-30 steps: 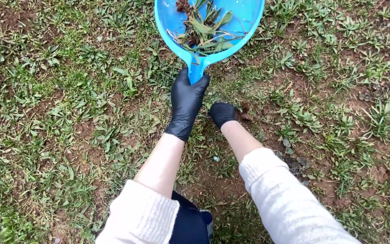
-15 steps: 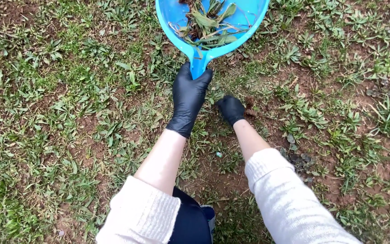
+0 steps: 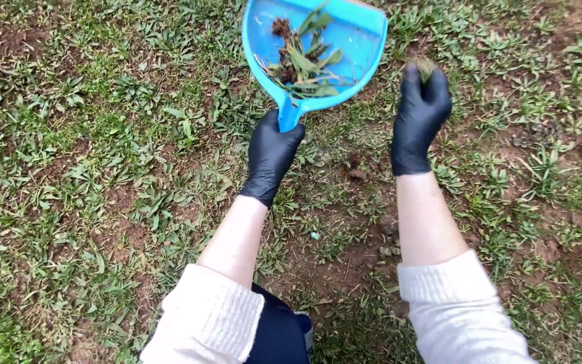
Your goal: The person picks up leaves and yard debris from the grass by hand and places them into a blue dustpan.
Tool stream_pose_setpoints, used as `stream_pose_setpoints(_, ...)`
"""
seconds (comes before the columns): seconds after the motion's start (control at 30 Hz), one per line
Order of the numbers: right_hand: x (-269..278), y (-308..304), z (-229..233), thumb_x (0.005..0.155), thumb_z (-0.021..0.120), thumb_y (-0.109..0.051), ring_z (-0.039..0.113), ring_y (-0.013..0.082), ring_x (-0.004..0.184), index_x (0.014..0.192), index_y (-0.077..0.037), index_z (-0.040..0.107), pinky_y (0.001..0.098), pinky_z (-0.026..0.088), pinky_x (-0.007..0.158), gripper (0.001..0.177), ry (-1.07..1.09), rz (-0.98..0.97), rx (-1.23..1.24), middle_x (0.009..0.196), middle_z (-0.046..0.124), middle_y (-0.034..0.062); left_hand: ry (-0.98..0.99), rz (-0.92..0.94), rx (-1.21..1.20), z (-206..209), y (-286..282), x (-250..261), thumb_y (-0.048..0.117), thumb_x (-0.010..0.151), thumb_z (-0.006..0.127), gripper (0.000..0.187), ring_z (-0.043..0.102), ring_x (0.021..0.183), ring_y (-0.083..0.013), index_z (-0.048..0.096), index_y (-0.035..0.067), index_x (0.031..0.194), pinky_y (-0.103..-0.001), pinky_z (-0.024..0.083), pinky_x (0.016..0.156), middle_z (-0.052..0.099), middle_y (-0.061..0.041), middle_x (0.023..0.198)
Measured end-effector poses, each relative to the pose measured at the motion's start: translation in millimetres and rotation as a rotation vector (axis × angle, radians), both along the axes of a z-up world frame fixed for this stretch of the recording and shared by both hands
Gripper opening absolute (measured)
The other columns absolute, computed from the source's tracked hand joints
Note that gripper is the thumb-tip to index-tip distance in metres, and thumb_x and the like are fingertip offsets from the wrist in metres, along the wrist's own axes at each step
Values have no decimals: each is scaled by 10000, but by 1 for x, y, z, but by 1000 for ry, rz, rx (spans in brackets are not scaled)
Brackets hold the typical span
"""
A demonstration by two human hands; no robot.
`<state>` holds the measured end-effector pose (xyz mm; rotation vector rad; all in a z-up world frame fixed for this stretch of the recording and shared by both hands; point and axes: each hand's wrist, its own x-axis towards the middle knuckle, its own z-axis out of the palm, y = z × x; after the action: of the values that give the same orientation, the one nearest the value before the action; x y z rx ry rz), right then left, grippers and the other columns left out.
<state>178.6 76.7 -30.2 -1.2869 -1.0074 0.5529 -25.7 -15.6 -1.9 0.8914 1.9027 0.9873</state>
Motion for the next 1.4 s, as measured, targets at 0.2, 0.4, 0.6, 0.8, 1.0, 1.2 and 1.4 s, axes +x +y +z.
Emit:
stream_pose_setpoints(0.2, 2, 15, 62, 838, 684, -88, 638, 138, 741, 1556, -206, 335, 373, 520, 729, 808, -742, 588, -181, 1258, 685, 9, 8, -158, -155, 18, -1, 5, 347, 832, 649, 242, 577, 664, -162, 634, 179, 1005, -318, 440, 603, 643, 2, 805)
stream_pose_setpoints(0.4, 36, -19, 57, 1048, 529, -26, 662, 239, 975, 1354, -70, 467, 335, 625, 817, 316, -458, 406, -139, 1216, 634, 127, -87, -29, -66, 17, -7, -21, 291, 768, 686, 207, 629, 684, -156, 647, 195, 948, -325, 458, 642, 711, 8, 813)
stream_pose_setpoints(0.6, 55, -60, -160, 988, 645, -213, 717, 280, 581, 961, -148, 738, 346, 602, 468, 117, -662, 545, -892, 702, 687, 72, -129, 137, 95, 54, -52, -68, 229, 812, 702, 251, 604, 549, -166, 619, 67, 985, -315, 529, 444, 581, -32, 659)
stream_pose_setpoints(0.8, -55, -193, -240, 966, 588, -137, 728, 348, 990, 1018, -104, 691, 474, 602, 875, 120, -1305, 1242, -415, 944, 735, 124, -111, 250, 170, 38, -85, -90, 173, 782, 698, 193, 609, 603, -166, 637, 106, 953, -332, 547, 573, 618, -28, 688)
stream_pose_setpoints(1.0, -99, -210, -166, 1001, 585, -130, 717, 373, 958, 1056, -52, 707, 491, 581, 885, 156, -1196, 1357, -27, 958, 758, 199, -6, 198, 80, 35, -93, -93, 296, 778, 713, 295, 690, 723, -266, 667, 132, 1020, -426, 534, 764, 662, -59, 744)
stream_pose_setpoints(1.2, -96, -196, -164, 995, 536, -141, 732, 282, 862, 1517, -154, 376, 436, 623, 734, 546, -1467, 1271, 71, 1140, 713, 125, 21, 146, 93, 45, -87, -87, 297, 771, 702, 267, 676, 694, -300, 634, 135, 972, -437, 515, 763, 628, -65, 718)
stream_pose_setpoints(1.4, -78, -181, -147, 982, 611, -301, 743, 322, 799, 1355, -133, 485, 473, 625, 656, 427, -1429, 1008, -235, 1260, 638, 137, -5, 118, 72, 46, -85, -82, 305, 787, 702, 280, 663, 680, -257, 638, 143, 1007, -410, 514, 748, 629, -19, 724)
